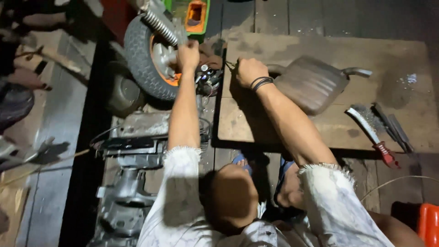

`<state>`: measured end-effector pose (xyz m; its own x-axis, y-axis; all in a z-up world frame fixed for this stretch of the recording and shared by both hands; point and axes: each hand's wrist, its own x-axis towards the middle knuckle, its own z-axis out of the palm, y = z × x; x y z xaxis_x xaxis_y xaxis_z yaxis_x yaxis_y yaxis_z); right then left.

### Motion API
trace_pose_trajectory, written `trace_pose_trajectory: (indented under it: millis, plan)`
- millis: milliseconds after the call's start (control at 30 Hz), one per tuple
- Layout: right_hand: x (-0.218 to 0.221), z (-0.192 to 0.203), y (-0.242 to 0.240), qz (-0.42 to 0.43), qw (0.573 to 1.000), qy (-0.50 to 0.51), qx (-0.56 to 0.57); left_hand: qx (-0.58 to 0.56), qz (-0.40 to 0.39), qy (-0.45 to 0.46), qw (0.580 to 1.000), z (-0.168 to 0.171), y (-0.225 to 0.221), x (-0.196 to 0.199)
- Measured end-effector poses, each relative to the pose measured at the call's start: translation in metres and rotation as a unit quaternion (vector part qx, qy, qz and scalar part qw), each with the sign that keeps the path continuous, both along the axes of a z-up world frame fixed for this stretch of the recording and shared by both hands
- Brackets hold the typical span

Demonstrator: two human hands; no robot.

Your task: Cleaning a motorcycle exhaust muffler using a wire brush and a scraper to remove rust and debris.

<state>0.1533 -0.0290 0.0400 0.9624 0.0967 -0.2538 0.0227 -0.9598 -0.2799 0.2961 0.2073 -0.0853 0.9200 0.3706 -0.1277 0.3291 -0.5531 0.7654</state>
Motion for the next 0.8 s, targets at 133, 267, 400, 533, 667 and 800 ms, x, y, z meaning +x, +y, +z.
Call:
trace_pose_trajectory:
  millis: [133, 267, 400, 533, 667, 800]
  plan:
    - [0.007, 0.016, -0.01, -0.014, 0.999, -0.029, -0.019, 0.265, -0.2, -0.011, 0.943, 0.082, -0.067, -0.003]
    - [-0.008, 0.044, -0.019, -0.025, 0.998, -0.041, -0.039, 0.473, -0.319, 0.076, 0.817, 0.003, -0.102, 0.025]
    - [-0.019, 0.044, -0.04, -0.035, 0.997, -0.061, -0.023, 0.493, -0.326, 0.14, 0.795, 0.003, -0.1, 0.006]
    - [-0.016, 0.033, -0.047, -0.014, 0.996, -0.078, -0.034, 0.482, -0.327, 0.179, 0.793, 0.001, -0.095, -0.013]
    - [-0.017, 0.02, -0.048, -0.004, 0.998, -0.059, -0.02, 0.468, -0.318, 0.127, 0.815, 0.019, -0.1, -0.034]
    - [-0.023, 0.021, -0.045, -0.014, 0.999, -0.05, -0.003, 0.447, -0.298, 0.071, 0.84, 0.018, -0.091, -0.033]
